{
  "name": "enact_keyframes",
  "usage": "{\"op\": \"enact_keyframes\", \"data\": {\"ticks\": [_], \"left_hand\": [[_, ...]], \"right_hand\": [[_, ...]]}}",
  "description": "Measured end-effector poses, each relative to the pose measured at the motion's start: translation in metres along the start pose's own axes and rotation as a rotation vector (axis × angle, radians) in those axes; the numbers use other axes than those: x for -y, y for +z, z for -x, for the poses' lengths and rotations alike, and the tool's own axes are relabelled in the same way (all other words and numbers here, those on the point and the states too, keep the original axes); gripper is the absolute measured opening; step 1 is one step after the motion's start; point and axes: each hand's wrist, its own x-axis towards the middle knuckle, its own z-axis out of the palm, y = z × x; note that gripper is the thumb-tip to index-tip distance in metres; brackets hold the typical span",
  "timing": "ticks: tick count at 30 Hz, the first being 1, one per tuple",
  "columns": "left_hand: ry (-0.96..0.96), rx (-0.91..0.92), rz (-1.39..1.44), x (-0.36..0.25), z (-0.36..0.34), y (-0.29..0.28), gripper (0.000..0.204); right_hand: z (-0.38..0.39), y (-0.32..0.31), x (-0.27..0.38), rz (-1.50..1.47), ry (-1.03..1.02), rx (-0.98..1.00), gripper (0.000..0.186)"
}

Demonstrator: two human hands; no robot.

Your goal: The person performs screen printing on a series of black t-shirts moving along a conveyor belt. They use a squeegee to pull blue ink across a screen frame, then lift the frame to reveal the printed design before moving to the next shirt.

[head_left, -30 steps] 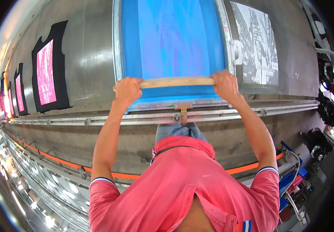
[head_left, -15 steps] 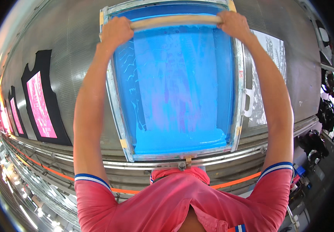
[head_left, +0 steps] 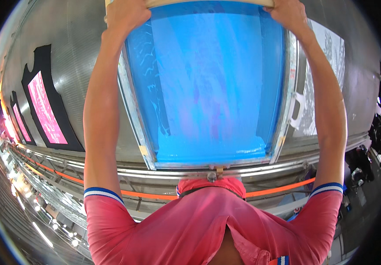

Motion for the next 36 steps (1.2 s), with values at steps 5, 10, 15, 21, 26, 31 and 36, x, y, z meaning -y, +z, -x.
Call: {"op": "enact_keyframes", "data": {"ticks": [5,10,15,21,26,31,36], "left_hand": [[-0.002,-0.046,0.098,-0.02,0.091,0.009,0.042],[-0.083,0.076,0.117,-0.042,0.197,0.016,0.044],[0.012,-0.028,0.244,-0.058,0.306,0.037,0.046],[0.025,-0.046,0.291,-0.088,0.427,0.043,0.047],[0.07,-0.084,0.338,-0.103,0.478,0.05,0.049],[-0.049,0.105,0.293,-0.104,0.468,0.036,0.032],[0.025,0.034,0.154,-0.131,0.457,0.026,0.038]], "right_hand": [[0.097,0.016,0.005,-0.099,-0.129,-0.028,0.021],[0.203,0.014,0.032,-0.158,-0.121,-0.005,0.025],[0.306,0.013,0.053,-0.214,-0.137,0.022,0.023],[0.421,0.014,0.072,-0.283,-0.18,0.019,0.024],[0.48,0.022,0.081,-0.322,-0.164,-0.021,0.033],[0.472,-0.001,0.08,-0.34,-0.212,0.111,0.04],[0.413,-0.004,0.027,-0.693,0.069,0.06,0.063]]}}
